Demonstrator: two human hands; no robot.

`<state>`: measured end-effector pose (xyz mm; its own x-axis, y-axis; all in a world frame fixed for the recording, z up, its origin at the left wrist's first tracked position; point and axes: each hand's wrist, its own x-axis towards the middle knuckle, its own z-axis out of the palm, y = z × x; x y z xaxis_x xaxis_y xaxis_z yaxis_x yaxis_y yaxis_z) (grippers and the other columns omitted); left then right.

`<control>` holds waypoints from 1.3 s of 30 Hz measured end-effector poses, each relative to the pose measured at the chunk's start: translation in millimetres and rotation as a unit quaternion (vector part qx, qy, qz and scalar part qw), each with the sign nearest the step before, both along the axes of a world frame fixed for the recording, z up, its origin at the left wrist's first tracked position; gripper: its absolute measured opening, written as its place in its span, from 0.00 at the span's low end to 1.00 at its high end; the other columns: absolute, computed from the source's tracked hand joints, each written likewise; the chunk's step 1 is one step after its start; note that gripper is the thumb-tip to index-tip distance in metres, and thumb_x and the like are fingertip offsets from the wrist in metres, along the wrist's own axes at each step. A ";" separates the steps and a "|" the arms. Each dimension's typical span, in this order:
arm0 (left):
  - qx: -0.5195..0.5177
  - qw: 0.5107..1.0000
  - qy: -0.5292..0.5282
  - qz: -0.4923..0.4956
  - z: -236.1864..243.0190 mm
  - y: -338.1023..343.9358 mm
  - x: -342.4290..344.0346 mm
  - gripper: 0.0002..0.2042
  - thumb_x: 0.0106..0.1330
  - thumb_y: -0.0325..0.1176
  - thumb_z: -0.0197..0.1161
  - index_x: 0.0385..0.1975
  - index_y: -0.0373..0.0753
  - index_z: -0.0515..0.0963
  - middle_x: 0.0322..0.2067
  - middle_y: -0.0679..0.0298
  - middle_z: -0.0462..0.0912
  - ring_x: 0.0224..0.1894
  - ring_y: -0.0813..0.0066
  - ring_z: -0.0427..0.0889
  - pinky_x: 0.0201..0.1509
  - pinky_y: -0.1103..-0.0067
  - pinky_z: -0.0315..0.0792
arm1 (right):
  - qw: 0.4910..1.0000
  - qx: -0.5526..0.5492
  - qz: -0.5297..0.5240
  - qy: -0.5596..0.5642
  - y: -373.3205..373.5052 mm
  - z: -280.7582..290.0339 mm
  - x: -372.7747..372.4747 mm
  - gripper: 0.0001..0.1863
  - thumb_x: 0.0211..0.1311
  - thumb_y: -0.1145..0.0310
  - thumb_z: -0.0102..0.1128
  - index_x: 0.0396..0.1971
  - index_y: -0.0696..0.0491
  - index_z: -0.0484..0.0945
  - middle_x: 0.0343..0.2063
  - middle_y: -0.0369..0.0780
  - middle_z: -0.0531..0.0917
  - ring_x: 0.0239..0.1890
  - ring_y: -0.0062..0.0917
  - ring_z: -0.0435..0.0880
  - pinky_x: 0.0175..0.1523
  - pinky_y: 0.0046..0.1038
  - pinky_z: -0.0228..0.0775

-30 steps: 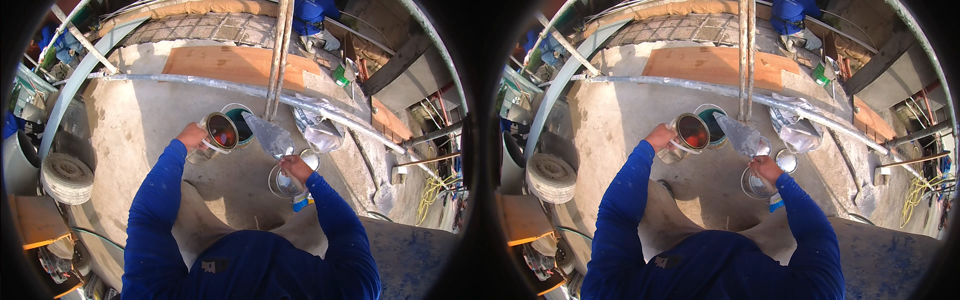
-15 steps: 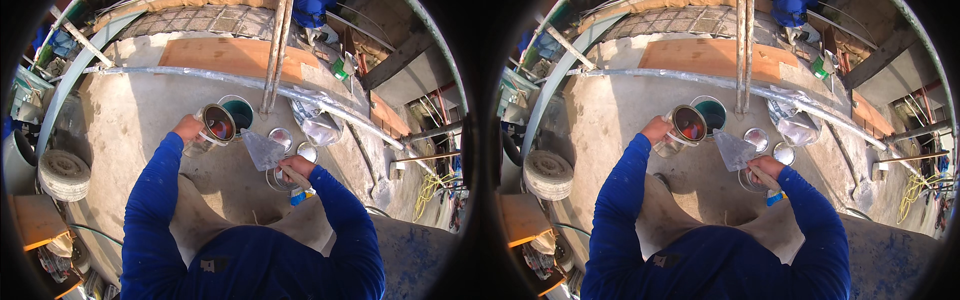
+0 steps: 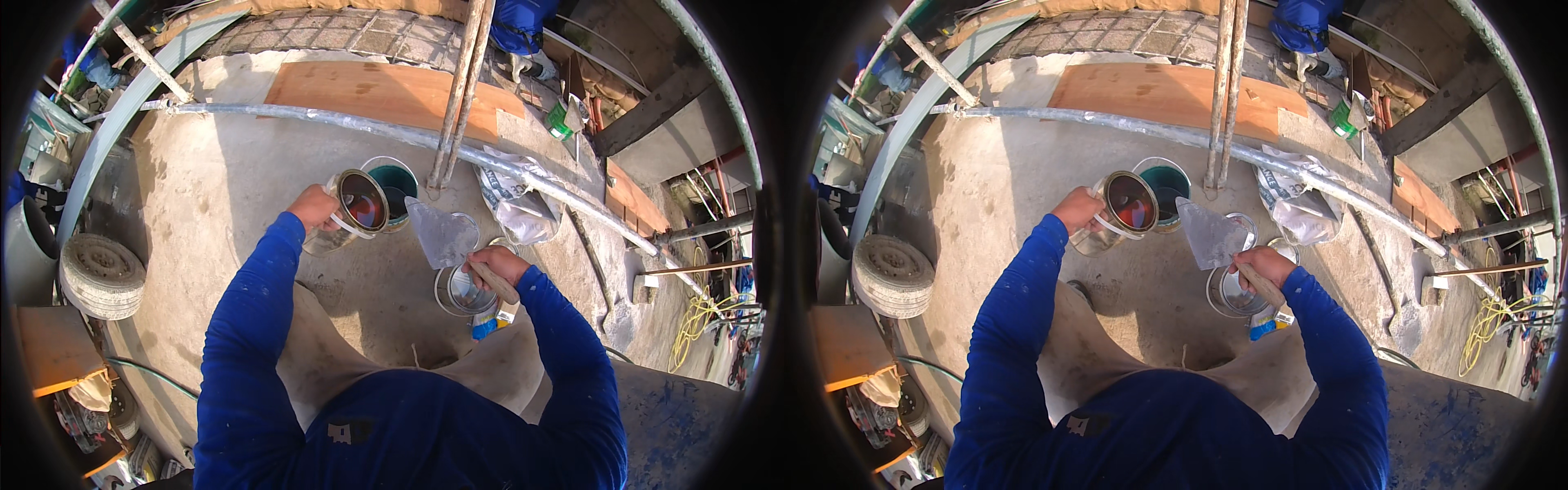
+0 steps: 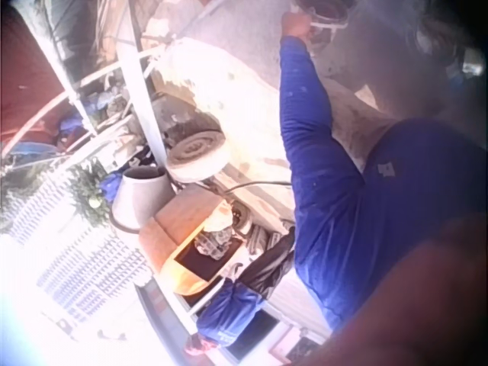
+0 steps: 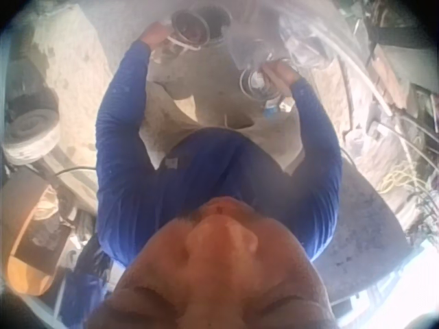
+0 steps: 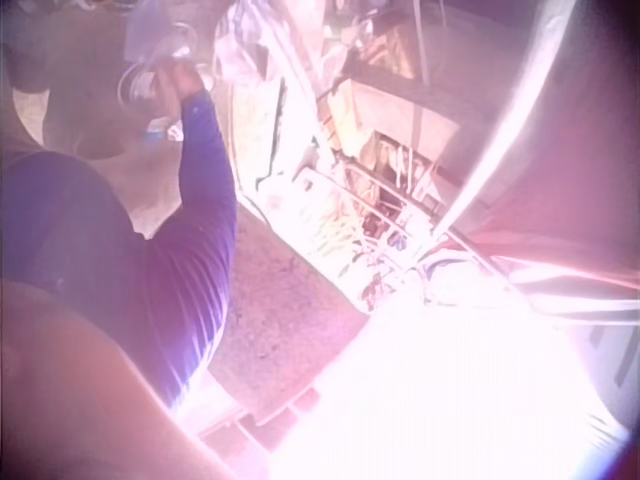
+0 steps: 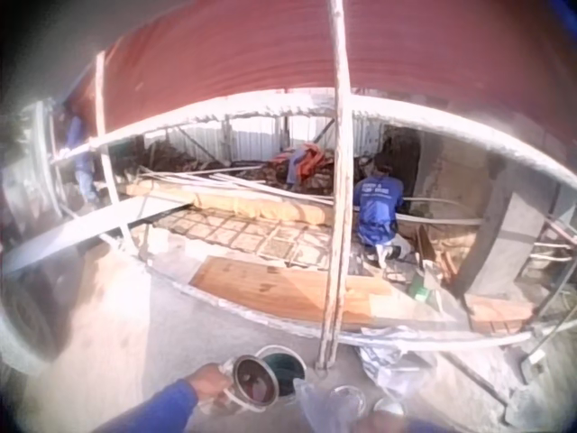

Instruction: The person uses a trowel to scoop white powder from a bag and adds it to a small metal paint can. They then pour liquid from the small can into a larger green bucket and stir the mixture with the trowel. The person repeats the process of adding powder and liquid between containers.

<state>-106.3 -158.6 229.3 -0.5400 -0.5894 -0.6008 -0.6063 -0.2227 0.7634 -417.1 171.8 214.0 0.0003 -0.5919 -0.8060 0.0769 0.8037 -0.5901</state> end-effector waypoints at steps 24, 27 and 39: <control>0.001 0.999 -0.030 -0.033 -5.2 -6.9 -1.2 0.10 0.71 0.29 0.58 0.43 0.27 0.79 0.33 0.52 0.86 0.26 0.64 0.87 0.27 0.72 0.83 | 0.860 -0.239 0.095 0.440 56.5 1.3 24.4 0.28 0.64 0.67 0.66 0.63 0.60 0.76 0.44 0.55 0.87 0.46 0.48 0.89 0.51 0.43 0.80; -0.007 1.000 -0.011 -0.012 -2.7 -2.9 3.1 0.09 0.71 0.28 0.59 0.41 0.28 0.78 0.32 0.53 0.87 0.25 0.64 0.87 0.26 0.72 0.82 | 0.845 -0.223 0.142 0.465 55.3 20.7 40.6 0.29 0.61 0.69 0.65 0.65 0.55 0.76 0.49 0.53 0.86 0.52 0.51 0.86 0.56 0.47 0.78; 0.011 1.000 -0.006 0.007 -3.2 -1.7 -1.7 0.07 0.72 0.28 0.58 0.40 0.30 0.77 0.32 0.53 0.87 0.26 0.66 0.87 0.26 0.72 0.82 | 0.827 -0.181 0.196 0.495 58.5 48.6 63.0 0.30 0.60 0.71 0.65 0.66 0.50 0.76 0.53 0.48 0.84 0.49 0.51 0.87 0.54 0.50 0.81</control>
<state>-108.1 -160.3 226.1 -0.5247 -0.5835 -0.6199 -0.6121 -0.2474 0.7510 -354.1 230.3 262.5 -0.3039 -0.9052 -0.2970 -0.8123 0.4091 -0.4157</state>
